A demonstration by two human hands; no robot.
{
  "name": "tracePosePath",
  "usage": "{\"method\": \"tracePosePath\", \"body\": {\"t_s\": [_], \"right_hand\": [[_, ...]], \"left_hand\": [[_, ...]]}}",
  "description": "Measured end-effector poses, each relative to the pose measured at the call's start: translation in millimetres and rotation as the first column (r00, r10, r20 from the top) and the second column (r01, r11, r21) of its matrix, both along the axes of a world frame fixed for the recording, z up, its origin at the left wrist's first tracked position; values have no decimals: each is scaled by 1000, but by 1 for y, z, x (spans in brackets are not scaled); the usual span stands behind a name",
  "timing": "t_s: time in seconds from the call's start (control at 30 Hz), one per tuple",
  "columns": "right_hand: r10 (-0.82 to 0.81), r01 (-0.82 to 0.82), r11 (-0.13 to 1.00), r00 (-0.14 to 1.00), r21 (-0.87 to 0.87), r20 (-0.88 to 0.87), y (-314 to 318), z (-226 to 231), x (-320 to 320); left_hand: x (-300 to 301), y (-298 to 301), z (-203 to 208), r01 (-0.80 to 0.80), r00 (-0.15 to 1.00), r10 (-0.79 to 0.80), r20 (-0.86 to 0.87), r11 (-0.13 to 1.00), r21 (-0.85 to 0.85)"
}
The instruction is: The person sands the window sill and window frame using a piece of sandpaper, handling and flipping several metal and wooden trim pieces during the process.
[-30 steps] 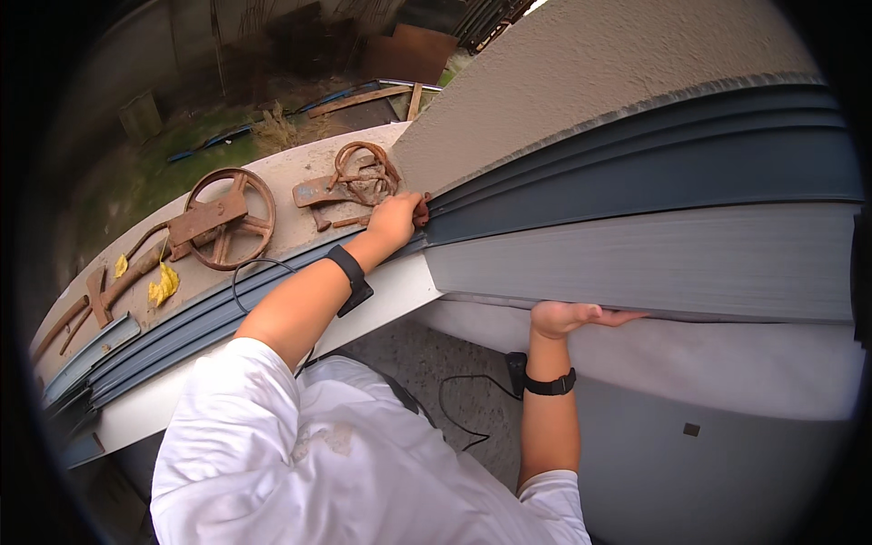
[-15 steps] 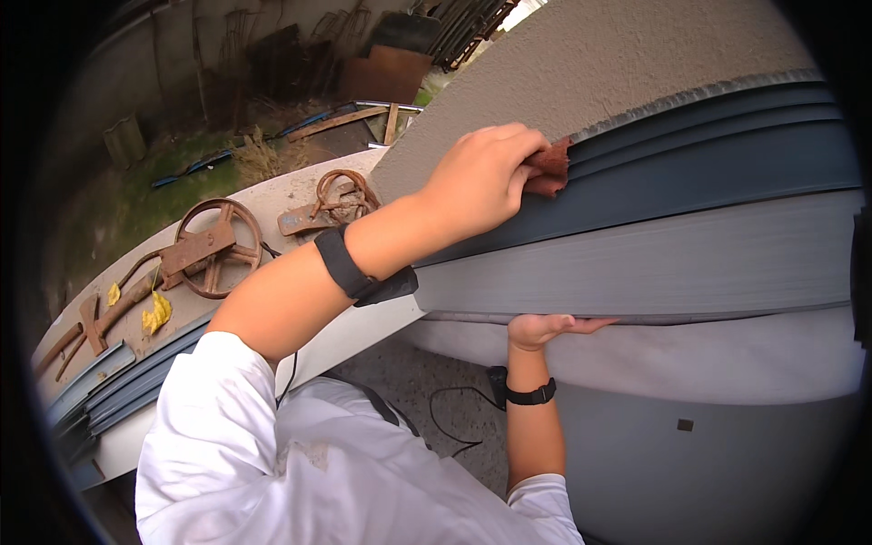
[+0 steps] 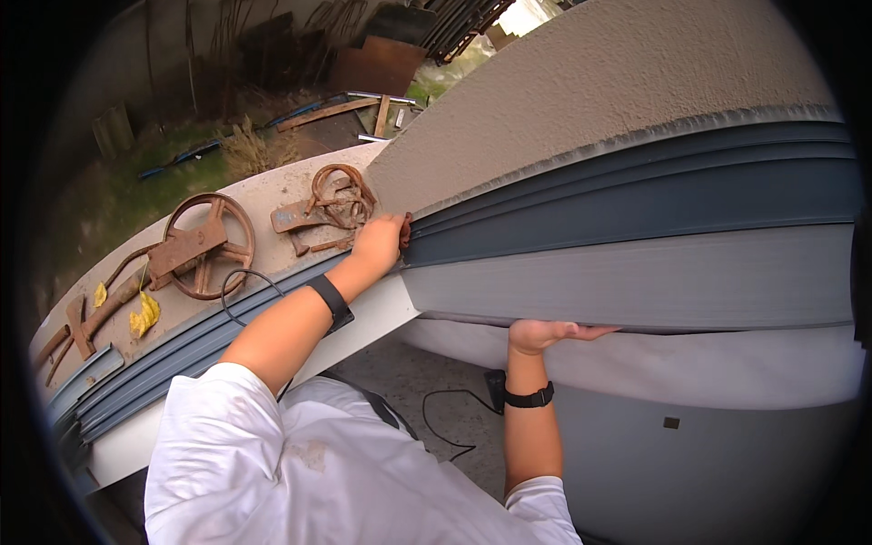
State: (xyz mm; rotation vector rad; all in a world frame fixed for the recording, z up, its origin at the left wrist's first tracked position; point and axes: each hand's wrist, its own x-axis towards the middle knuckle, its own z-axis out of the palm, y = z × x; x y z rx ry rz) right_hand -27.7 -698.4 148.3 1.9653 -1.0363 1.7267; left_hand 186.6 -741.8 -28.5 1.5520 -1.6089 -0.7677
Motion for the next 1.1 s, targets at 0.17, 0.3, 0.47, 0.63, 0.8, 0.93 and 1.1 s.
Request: {"method": "tracePosePath", "body": {"t_s": [0.17, 0.3, 0.47, 0.63, 0.8, 0.93, 1.1], "right_hand": [[17, -17, 1000, 1000, 4, 0, 1, 1, -2], [-55, 56, 997, 998, 59, -27, 6, -7, -3], [164, -154, 952, 986, 265, -14, 40, -71, 8], [550, -150, 769, 650, 622, -524, 94, -118, -26], [782, -520, 363, 621, 773, 51, 93, -114, 16], [211, -567, -679, 456, 465, 865, 88, -122, 46], [366, -403, -639, 589, 655, 720, 93, -148, 56]], "left_hand": [[-14, -2, -14, -79, 968, 38, 248, 984, 158], [-6, 0, -16, -97, 972, 65, 224, 986, 134], [5, 41, 3, 51, 996, -52, -71, 999, -11], [26, 129, 50, 255, 957, -254, -142, 967, -12], [22, 192, 60, -109, 946, 116, -303, 993, 39], [9, 220, 76, -129, 919, 214, -331, 957, 261], [24, 261, 68, -197, 936, 262, -237, 944, 265]]}}
